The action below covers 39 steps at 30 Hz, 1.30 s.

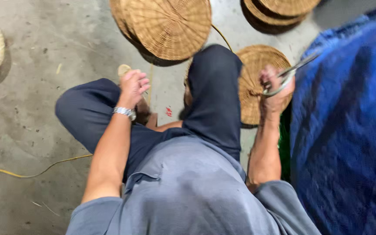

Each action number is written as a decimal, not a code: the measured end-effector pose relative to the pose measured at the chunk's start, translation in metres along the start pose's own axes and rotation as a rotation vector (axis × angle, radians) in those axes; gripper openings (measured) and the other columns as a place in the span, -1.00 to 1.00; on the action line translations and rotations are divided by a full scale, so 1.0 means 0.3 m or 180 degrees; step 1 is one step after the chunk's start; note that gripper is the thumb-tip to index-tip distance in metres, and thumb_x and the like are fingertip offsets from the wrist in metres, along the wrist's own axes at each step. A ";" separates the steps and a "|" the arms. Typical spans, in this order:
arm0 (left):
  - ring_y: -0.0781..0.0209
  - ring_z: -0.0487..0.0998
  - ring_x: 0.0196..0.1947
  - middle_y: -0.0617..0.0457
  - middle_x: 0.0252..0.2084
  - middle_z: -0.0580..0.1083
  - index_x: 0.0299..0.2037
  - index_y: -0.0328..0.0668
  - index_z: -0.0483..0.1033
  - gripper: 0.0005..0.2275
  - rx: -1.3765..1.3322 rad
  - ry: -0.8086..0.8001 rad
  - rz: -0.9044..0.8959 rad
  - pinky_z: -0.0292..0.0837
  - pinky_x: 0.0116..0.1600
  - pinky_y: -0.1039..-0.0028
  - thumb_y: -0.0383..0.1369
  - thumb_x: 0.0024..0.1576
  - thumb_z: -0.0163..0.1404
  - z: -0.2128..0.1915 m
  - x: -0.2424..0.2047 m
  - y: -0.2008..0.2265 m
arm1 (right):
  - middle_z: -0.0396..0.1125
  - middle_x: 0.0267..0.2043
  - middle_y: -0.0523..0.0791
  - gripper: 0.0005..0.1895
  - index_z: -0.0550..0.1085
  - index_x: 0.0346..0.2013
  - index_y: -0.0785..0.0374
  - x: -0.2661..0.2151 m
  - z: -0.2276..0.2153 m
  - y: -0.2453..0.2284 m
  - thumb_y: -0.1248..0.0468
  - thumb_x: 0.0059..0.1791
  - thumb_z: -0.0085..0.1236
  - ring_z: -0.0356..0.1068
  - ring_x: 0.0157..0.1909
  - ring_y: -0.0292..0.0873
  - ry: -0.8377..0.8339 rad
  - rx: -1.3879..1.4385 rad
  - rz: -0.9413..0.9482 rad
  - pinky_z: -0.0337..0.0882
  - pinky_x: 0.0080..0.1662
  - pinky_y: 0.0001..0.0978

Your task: The person sits on the floor and uses shears to trim protruding woven fibers from the center of round wicker baskets. They handle the baskets one at a time, rotating them to access different areas, and then place the finished items into a stack.

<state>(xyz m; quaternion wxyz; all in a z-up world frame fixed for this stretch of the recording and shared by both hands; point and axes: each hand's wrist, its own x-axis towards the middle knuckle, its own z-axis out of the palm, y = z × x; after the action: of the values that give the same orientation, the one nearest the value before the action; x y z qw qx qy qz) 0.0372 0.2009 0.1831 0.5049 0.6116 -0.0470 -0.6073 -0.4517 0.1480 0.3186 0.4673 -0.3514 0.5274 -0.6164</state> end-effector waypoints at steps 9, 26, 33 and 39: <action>0.24 0.48 -0.24 0.11 0.00 0.46 0.33 -0.12 0.25 -0.47 0.0361 0.0593 0.0117 0.52 -0.18 0.23 -0.26 0.17 0.12 0.046 0.445 -0.139 | 0.42 -0.19 0.11 -0.61 0.28 -0.03 0.45 0.242 0.792 -0.159 0.37 0.00 0.27 0.47 -0.26 -0.11 -0.0937 0.0859 0.0749 0.50 -0.22 -0.39; -0.05 0.33 0.33 -0.22 0.43 0.24 0.49 -0.22 -0.25 -0.08 -0.0280 0.0638 0.0048 0.28 0.31 0.14 -0.31 0.07 0.24 0.151 0.836 -0.157 | 0.43 -0.19 0.03 -0.87 0.44 -0.22 0.40 0.308 0.948 -0.026 0.37 0.03 0.16 0.48 -0.19 -0.11 -0.1063 0.1147 0.2267 0.52 -0.15 -0.34; 0.19 0.59 -0.15 -0.06 -0.10 0.57 0.04 -0.42 0.44 -0.64 0.0429 0.0418 0.0800 0.57 -0.04 0.41 -0.30 0.16 0.17 0.320 0.664 -0.074 | 0.42 -0.19 0.04 -0.87 0.41 -0.21 0.40 0.328 0.928 -0.026 0.38 0.04 0.17 0.48 -0.18 -0.10 -0.0959 0.1211 0.2197 0.52 -0.14 -0.32; 0.41 0.42 -0.29 0.14 -0.23 0.52 -0.07 -0.26 0.57 -0.83 0.0105 -0.0441 0.1749 0.38 -0.19 0.57 -0.31 0.28 0.09 0.504 0.391 0.159 | 0.44 -0.23 0.05 -0.81 0.40 -0.16 0.44 0.339 0.896 -0.020 0.38 -0.01 0.17 0.48 -0.25 -0.11 -0.0826 0.1021 0.1806 0.53 -0.21 -0.33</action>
<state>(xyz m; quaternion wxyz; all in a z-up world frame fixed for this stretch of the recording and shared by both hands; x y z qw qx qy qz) -0.0255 0.0143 0.1710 0.6361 0.5411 -0.2553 -0.4872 -0.2362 -0.0348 0.3713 0.7324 -0.1883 0.4367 -0.4872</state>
